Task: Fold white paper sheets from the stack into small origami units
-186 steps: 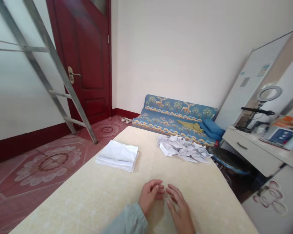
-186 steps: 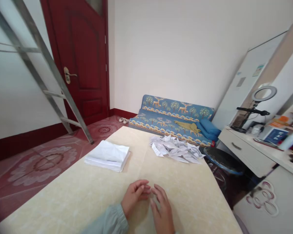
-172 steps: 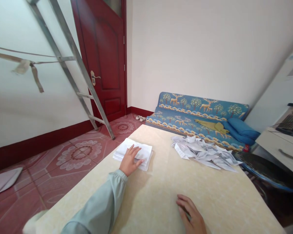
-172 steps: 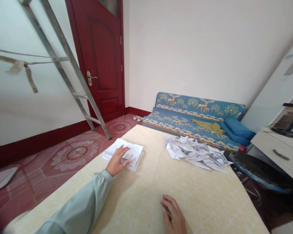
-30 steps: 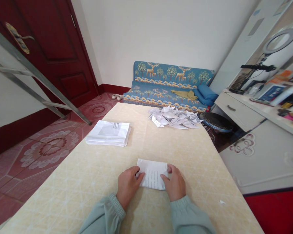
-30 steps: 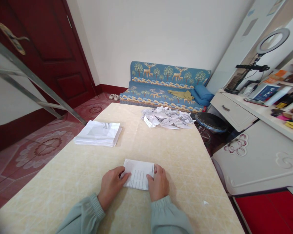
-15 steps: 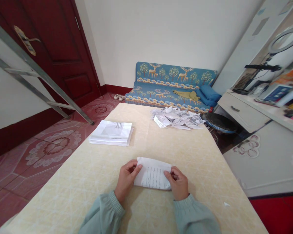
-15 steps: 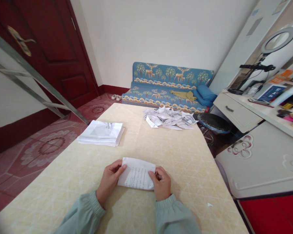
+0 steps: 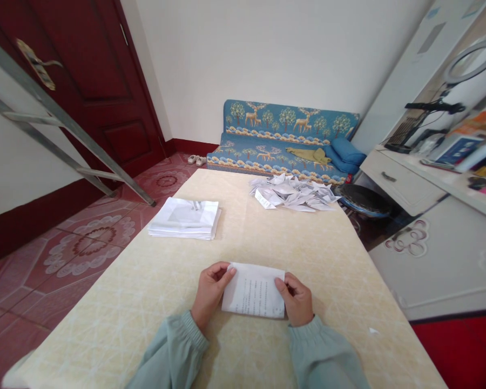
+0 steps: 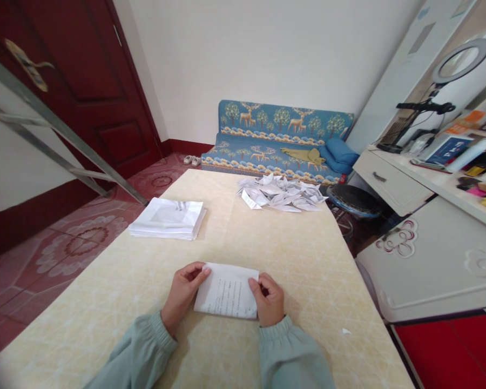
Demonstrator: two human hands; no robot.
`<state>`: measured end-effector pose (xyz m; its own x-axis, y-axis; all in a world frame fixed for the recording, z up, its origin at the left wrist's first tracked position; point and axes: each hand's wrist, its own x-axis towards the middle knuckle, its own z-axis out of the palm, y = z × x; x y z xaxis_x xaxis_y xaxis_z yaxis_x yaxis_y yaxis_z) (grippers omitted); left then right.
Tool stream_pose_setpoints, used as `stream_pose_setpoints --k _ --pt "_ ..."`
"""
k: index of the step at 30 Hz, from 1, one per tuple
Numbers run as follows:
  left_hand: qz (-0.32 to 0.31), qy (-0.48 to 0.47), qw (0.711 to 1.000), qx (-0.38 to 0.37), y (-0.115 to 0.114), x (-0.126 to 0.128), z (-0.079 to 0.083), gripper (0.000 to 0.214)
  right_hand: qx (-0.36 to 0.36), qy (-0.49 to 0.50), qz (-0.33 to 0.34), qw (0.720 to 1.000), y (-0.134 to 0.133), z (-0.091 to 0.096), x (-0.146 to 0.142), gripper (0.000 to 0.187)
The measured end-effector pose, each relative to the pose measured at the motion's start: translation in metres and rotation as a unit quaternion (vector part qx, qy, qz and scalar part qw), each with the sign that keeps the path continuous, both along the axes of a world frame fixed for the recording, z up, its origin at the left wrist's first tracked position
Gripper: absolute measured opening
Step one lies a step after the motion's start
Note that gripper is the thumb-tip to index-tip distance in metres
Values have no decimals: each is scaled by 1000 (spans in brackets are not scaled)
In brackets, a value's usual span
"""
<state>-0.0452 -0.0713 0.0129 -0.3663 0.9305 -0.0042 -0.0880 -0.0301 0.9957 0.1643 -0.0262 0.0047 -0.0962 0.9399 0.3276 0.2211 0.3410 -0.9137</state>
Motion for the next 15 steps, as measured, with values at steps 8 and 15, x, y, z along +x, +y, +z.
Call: stream_pose_setpoints --k 8,15 --pt "8 9 1000 12 0 -1 2 22 -16 18 1 1000 -3 3 0 31" --pt "5 0 1000 15 1 -1 1 18 -113 131 -4 985 0 -4 1 38"
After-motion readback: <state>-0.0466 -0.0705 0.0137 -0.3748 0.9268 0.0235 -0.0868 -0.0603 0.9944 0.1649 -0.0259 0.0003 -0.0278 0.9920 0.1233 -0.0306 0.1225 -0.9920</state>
